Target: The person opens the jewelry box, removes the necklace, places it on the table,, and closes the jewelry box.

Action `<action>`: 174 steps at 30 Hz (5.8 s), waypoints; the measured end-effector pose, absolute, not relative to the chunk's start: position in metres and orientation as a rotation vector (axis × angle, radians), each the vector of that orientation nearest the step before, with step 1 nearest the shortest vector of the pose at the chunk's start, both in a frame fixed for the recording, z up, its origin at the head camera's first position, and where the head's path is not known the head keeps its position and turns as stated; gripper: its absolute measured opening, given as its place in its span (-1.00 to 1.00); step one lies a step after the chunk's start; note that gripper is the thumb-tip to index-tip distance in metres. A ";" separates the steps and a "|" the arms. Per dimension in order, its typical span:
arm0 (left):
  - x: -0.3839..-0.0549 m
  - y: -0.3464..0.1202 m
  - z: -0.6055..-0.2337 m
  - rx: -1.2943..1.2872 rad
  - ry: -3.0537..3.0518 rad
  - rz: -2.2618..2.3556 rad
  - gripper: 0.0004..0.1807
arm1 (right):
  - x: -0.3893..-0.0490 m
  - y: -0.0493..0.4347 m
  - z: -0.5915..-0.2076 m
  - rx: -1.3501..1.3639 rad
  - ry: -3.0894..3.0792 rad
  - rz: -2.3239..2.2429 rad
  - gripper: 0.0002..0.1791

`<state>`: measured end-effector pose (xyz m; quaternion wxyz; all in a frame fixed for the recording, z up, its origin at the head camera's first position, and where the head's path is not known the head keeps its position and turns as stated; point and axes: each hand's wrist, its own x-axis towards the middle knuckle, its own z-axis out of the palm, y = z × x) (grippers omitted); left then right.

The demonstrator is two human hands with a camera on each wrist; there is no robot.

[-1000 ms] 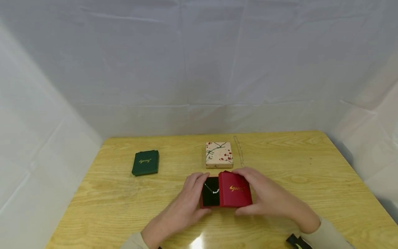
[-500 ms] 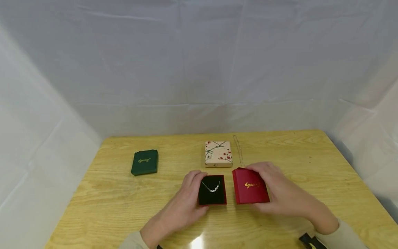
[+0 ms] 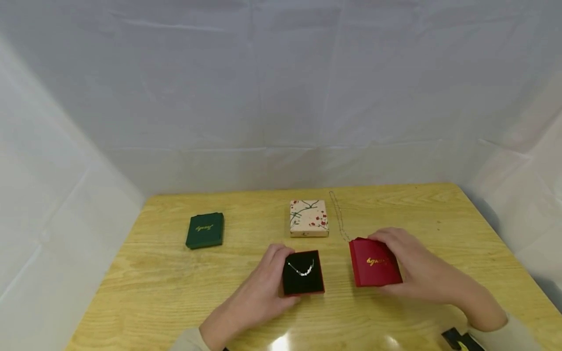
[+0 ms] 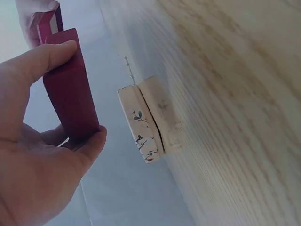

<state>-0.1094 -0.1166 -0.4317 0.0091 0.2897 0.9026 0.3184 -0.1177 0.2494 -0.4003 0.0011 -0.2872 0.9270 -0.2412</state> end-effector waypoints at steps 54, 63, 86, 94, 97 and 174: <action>-0.112 -0.103 -0.445 0.930 2.768 0.681 -0.09 | -0.122 0.311 -0.444 -0.784 2.679 -0.617 0.05; -0.114 -0.102 -0.445 0.920 2.739 0.672 -0.05 | -0.121 0.308 -0.443 -0.746 2.716 -0.560 0.17; -0.113 -0.114 -0.438 0.820 2.711 0.727 0.20 | -0.125 0.217 -0.414 -1.117 2.838 -0.591 -0.58; -0.115 -0.124 -0.439 0.790 2.661 0.793 0.16 | -0.128 0.174 -0.422 -1.159 2.908 -0.551 -0.73; -0.115 -0.127 -0.440 0.792 2.649 0.799 0.13 | -0.129 0.161 -0.427 -1.151 2.925 -0.546 -0.77; -0.115 -0.122 -0.439 0.767 2.619 0.827 -0.06 | -0.132 0.141 -0.427 -0.687 2.551 -1.257 -0.75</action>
